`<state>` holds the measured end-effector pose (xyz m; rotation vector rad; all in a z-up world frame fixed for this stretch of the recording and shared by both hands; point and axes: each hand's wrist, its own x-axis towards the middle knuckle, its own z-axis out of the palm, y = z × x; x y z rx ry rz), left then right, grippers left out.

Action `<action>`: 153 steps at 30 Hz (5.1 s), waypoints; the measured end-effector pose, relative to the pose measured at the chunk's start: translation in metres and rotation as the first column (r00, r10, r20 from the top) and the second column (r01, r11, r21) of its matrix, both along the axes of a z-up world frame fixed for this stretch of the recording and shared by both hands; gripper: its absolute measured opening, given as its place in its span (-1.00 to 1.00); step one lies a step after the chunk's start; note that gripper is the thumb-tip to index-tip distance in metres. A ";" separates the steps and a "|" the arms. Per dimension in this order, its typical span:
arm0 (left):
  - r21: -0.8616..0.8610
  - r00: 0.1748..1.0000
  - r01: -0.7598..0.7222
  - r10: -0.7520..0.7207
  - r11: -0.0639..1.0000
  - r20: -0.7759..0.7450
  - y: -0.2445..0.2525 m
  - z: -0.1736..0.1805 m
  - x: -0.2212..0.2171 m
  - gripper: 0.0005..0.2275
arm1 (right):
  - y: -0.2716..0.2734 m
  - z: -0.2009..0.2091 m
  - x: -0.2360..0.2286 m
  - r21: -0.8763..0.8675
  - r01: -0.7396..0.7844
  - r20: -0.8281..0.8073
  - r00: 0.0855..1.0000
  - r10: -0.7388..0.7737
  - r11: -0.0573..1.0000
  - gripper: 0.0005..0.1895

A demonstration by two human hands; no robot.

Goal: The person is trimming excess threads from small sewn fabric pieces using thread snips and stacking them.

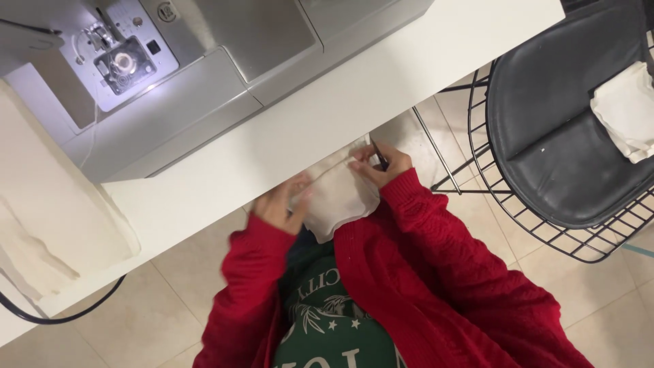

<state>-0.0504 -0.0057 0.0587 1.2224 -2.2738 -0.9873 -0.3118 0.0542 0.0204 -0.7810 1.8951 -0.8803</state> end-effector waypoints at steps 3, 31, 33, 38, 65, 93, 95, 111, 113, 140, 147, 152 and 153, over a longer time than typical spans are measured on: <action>-0.017 0.976 0.001 -0.005 1.000 -0.216 0.000 -0.004 -0.039 -0.73 | 0.009 -0.006 -0.001 -0.112 0.036 0.018 0.999 -0.034 0.993 -0.79; 0.405 0.819 -0.019 0.246 0.914 -0.518 0.024 0.049 -0.048 -0.91 | 0.054 0.110 0.036 -0.095 -0.395 -0.124 0.915 0.383 0.914 -0.69; 0.412 0.819 -0.019 0.250 0.911 -0.516 0.025 0.050 -0.048 -0.91 | 0.054 0.112 0.037 -0.099 -0.392 -0.122 0.917 0.380 0.915 -0.69; 0.396 0.814 0.005 0.226 0.918 -0.534 0.024 0.053 -0.050 -0.91 | 0.040 0.147 0.035 0.032 -0.418 -0.058 0.906 0.419 0.908 -0.68; 0.248 0.733 0.092 0.103 0.964 -0.672 0.023 0.058 -0.050 -0.88 | 0.055 0.080 0.026 -0.191 -0.343 0.108 0.924 0.367 0.920 -0.58; 0.522 0.496 0.080 0.421 0.849 -0.760 0.037 0.116 -0.045 -0.86 | 0.021 0.080 0.010 -0.861 -0.125 0.378 0.489 0.786 0.493 -0.41; 0.522 0.215 0.244 0.479 0.818 -0.851 0.043 0.092 -0.035 -0.87 | 0.030 0.068 0.011 -0.822 -0.069 0.474 0.469 0.745 0.566 -0.49; 0.308 0.671 0.348 -0.006 0.885 -0.741 0.021 0.120 -0.009 -0.53 | 0.042 0.178 0.015 -0.539 -0.300 -0.009 0.936 0.351 0.787 -0.89; 0.154 0.732 0.206 -0.048 0.966 -0.679 0.022 0.132 -0.022 -0.73 | 0.036 0.190 0.021 -0.480 -0.379 -0.080 0.917 0.390 0.791 -0.86; 0.355 0.455 0.383 0.160 0.853 -0.876 0.038 0.088 -0.031 -0.91 | 0.028 0.152 0.028 -0.828 -0.425 -0.348 0.901 0.260 0.365 -0.88; 0.185 0.373 0.290 0.067 0.939 -0.925 0.028 0.082 -0.030 -0.93 | 0.044 0.173 0.033 -0.815 -0.182 -0.114 0.981 0.157 0.549 -0.52; 0.039 0.326 0.275 -0.055 0.961 -0.944 0.027 0.076 -0.030 -0.86 | 0.072 0.162 0.067 -0.630 -0.150 0.319 0.845 0.430 0.762 -0.74; 0.038 0.325 0.276 -0.056 0.961 -0.944 0.027 0.075 -0.033 -0.86 | 0.068 0.164 0.066 -0.630 -0.150 0.318 0.845 0.430 0.762 -0.74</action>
